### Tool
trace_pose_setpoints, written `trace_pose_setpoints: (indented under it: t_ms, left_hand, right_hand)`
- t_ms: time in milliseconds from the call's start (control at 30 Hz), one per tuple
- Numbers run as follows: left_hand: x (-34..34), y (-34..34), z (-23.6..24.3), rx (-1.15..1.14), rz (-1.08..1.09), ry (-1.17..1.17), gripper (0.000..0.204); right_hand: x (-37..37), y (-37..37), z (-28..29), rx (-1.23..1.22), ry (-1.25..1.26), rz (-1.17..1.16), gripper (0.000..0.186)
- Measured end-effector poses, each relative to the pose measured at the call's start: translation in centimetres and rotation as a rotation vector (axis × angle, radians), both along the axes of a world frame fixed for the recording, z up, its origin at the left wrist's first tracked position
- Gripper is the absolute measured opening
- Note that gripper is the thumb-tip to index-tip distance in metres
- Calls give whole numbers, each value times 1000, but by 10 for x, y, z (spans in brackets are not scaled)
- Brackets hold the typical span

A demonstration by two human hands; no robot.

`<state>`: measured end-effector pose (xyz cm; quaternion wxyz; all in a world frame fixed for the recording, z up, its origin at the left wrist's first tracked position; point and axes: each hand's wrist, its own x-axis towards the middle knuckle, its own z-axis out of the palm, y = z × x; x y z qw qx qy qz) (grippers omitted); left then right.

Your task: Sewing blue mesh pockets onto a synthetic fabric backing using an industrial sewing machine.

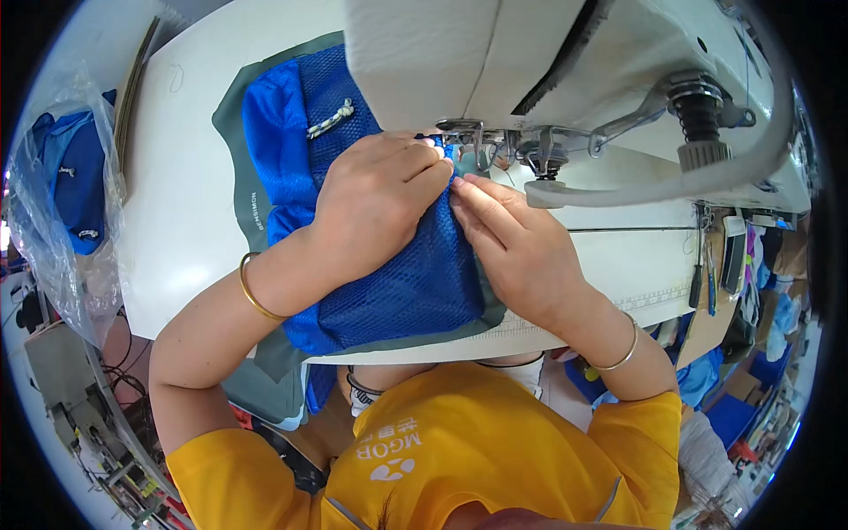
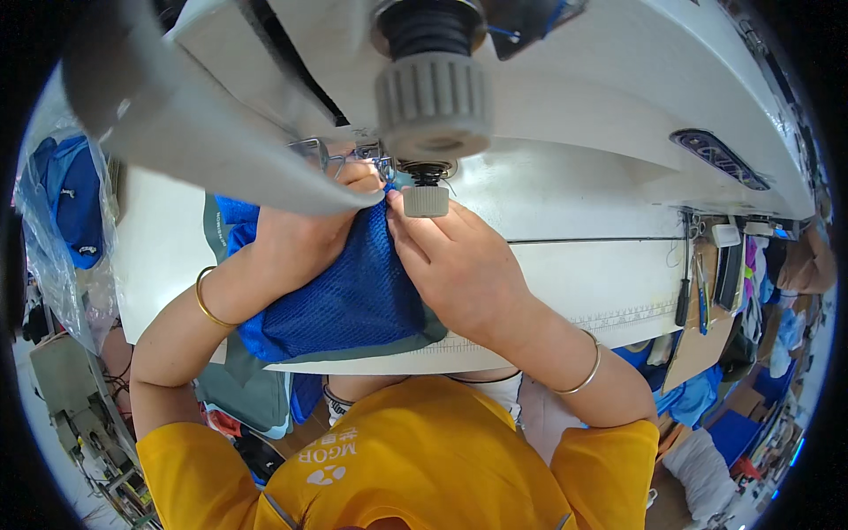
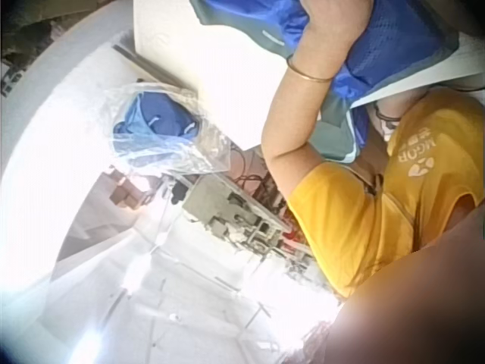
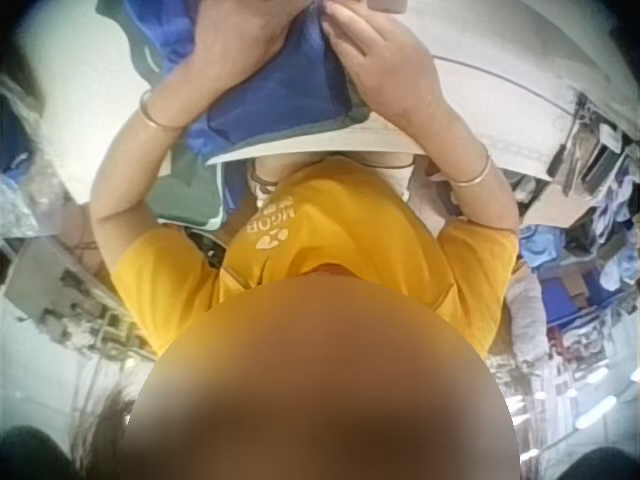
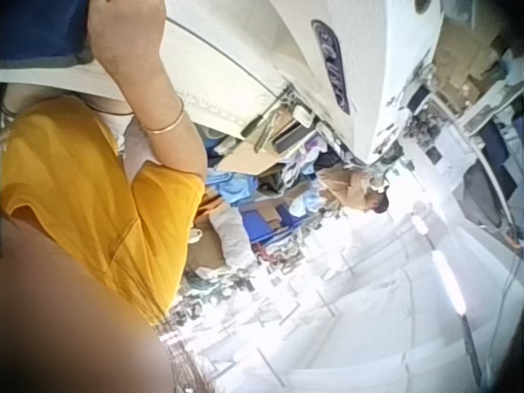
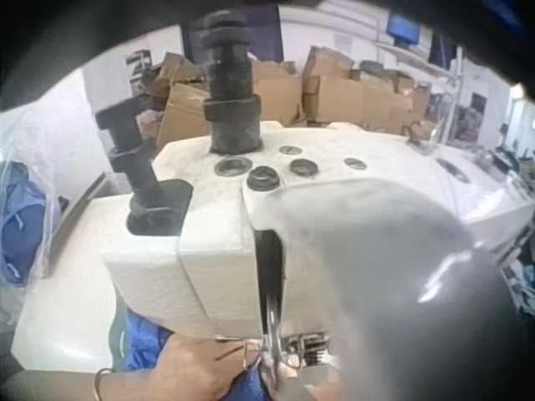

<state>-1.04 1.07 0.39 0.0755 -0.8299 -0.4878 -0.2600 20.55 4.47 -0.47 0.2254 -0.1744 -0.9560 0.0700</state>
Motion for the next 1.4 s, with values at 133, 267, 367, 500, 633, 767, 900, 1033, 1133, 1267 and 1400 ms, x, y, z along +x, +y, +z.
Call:
trace_pose_setpoints:
  t_ms: [133, 267, 367, 500, 633, 767, 900, 1033, 1133, 1267, 1400]
  left_hand:
    - [0, 1, 0, -29, 19, 32, 23]
    - [0, 2, -3, 39, 9, 18, 23]
    - [-1, 2, -4, 28, 9, 2, 23]
    - [-2, 3, -5, 42, -17, -66, 24]
    - [-1, 5, -4, 68, -23, -74, 23]
    - [-2, 5, -2, 55, -29, -89, 21]
    - [-3, 5, 0, 32, -44, -98, 20]
    - [-3, 4, 0, 22, -38, -99, 21]
    - [-3, 4, -1, 21, -35, -99, 21]
    - [-4, 7, -2, 23, -19, -80, 19]
    - [-1, 9, 6, 43, -28, -101, 19]
  right_hand:
    - [0, 1, -1, -8, -10, -9, 38]
    - [1, 2, -2, -16, 0, -12, 38]
    - [1, 2, -4, -12, 14, -5, 38]
    - [3, 2, -5, -7, 5, -15, 40]
    - [5, 1, -6, -38, -23, -22, 43]
    - [5, 1, -6, -28, -5, -6, 44]
    - [4, 1, -7, -17, -2, -19, 45]
    - [5, 0, -7, -48, -19, -33, 45]
    - [5, 0, -7, -22, -10, -33, 45]
    - [4, 2, -7, -45, -1, -43, 43]
    - [4, -1, -2, -17, 113, 34, 39]
